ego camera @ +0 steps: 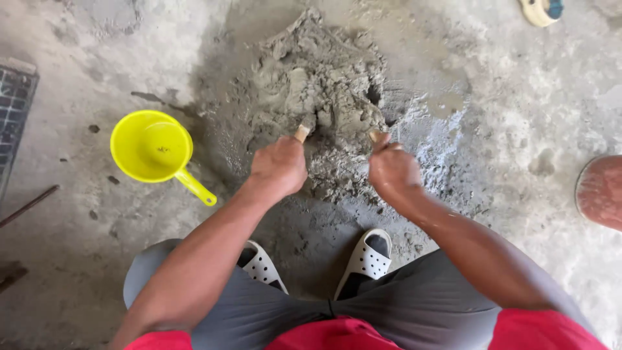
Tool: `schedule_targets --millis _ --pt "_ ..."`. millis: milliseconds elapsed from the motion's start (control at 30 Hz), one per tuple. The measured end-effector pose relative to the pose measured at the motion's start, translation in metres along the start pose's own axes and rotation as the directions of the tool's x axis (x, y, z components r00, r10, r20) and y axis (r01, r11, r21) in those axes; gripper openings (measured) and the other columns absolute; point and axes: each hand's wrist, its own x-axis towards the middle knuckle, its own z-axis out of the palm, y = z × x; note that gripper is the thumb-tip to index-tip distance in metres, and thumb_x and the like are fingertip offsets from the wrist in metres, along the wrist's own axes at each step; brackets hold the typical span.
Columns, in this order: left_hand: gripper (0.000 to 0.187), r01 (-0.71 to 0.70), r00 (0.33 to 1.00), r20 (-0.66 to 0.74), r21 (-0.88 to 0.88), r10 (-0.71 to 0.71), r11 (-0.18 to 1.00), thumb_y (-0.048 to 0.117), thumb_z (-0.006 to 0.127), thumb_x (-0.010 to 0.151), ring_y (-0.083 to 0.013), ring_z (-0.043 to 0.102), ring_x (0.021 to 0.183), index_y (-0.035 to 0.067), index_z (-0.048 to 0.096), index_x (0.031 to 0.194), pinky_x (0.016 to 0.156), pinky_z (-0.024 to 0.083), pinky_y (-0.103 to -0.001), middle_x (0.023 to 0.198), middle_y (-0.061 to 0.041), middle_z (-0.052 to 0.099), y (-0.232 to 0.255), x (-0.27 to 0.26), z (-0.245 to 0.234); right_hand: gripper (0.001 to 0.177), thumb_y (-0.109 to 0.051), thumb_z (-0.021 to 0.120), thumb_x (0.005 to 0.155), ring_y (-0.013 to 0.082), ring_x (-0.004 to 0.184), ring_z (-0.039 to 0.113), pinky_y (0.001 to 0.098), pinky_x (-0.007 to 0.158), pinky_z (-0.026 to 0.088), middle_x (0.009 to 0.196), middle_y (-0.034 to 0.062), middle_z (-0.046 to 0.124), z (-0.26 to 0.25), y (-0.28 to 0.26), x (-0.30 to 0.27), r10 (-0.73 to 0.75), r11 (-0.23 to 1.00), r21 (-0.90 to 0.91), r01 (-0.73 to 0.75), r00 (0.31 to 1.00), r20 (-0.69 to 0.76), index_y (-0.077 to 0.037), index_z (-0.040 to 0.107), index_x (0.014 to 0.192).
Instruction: Mixing wet cement on a concrete floor using hand trowels
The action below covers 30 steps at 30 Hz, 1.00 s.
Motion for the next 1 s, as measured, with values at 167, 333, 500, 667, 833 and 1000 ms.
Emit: schedule_targets --millis 167,333,500,667,833,1000 --pt "0.039 0.104 0.993 0.07 -0.205 -0.091 0.973 0.021 0.058 0.088 -0.0437 0.073 0.104 -0.002 0.068 0.118 0.086 0.059 -0.059 0.106 -0.023 0.073 -0.004 -0.045 -0.053 0.06 -0.035 0.045 0.102 0.0487 0.094 0.075 0.0579 0.074 0.061 0.099 0.0279 0.071 -0.092 0.026 -0.051 0.139 0.908 0.353 -0.225 0.957 0.253 0.002 0.038 0.149" --pt "0.037 0.114 0.993 0.061 -0.242 -0.102 0.963 0.021 0.058 0.091 -0.0476 0.072 0.102 -0.006 0.067 0.114 0.082 0.06 -0.057 0.101 -0.03 0.072 0.006 -0.08 -0.084 0.044 -0.03 0.046 0.105 0.0261 0.063 0.062 0.0391 0.05 0.052 0.093 0.0258 0.07 -0.018 0.043 -0.048 -0.151 0.989 0.004 0.151 0.984 0.096 0.004 0.046 0.133" --pt "0.036 0.03 1.0 -0.001 -0.215 -0.031 0.976 0.018 0.055 0.095 -0.0492 0.072 0.097 -0.007 0.064 0.119 0.082 0.061 -0.056 0.098 -0.033 0.069 0.009 -0.065 -0.073 0.051 -0.03 0.048 0.101 0.0532 0.097 0.072 0.0648 0.081 0.057 0.1 0.0312 0.072 0.028 0.022 0.005 0.047 0.807 0.568 -0.158 0.978 0.205 0.004 0.049 0.139" --pt "0.034 0.003 0.994 -0.107 -0.284 -0.034 0.959 0.023 0.06 0.089 -0.0534 0.068 0.102 -0.001 0.067 0.112 0.086 0.054 -0.064 0.101 -0.034 0.071 0.024 -0.097 -0.105 0.044 -0.03 0.05 0.099 0.0454 0.099 0.075 0.0581 0.086 0.058 0.098 0.0231 0.079 -0.05 0.054 -0.021 0.077 0.881 0.443 -0.167 0.974 0.214 -0.005 0.063 0.133" --pt "0.023 0.045 0.995 -0.04 -0.606 -0.087 0.795 0.018 0.059 0.094 -0.0337 0.061 0.072 0.0 0.061 0.109 0.059 0.048 -0.046 0.088 -0.02 0.065 0.023 -0.094 -0.1 0.04 -0.023 0.043 0.108 0.0344 0.072 0.063 0.0483 0.059 0.051 0.085 0.0207 0.069 -0.102 0.084 -0.057 0.133 0.864 0.462 -0.2 0.976 0.172 0.003 0.054 0.136" --pt "0.02 0.068 0.997 0.071 -0.994 0.03 0.084 0.019 0.061 0.101 -0.0196 0.053 0.043 -0.001 0.06 0.101 0.034 0.039 -0.032 0.07 -0.01 0.06 0.009 -0.058 -0.067 0.035 -0.036 0.038 0.117 0.0237 0.05 0.053 0.0421 0.05 0.05 0.075 0.0114 0.057 -0.103 0.098 -0.058 0.183 0.639 0.666 -0.385 0.917 0.355 -0.004 0.053 0.117"
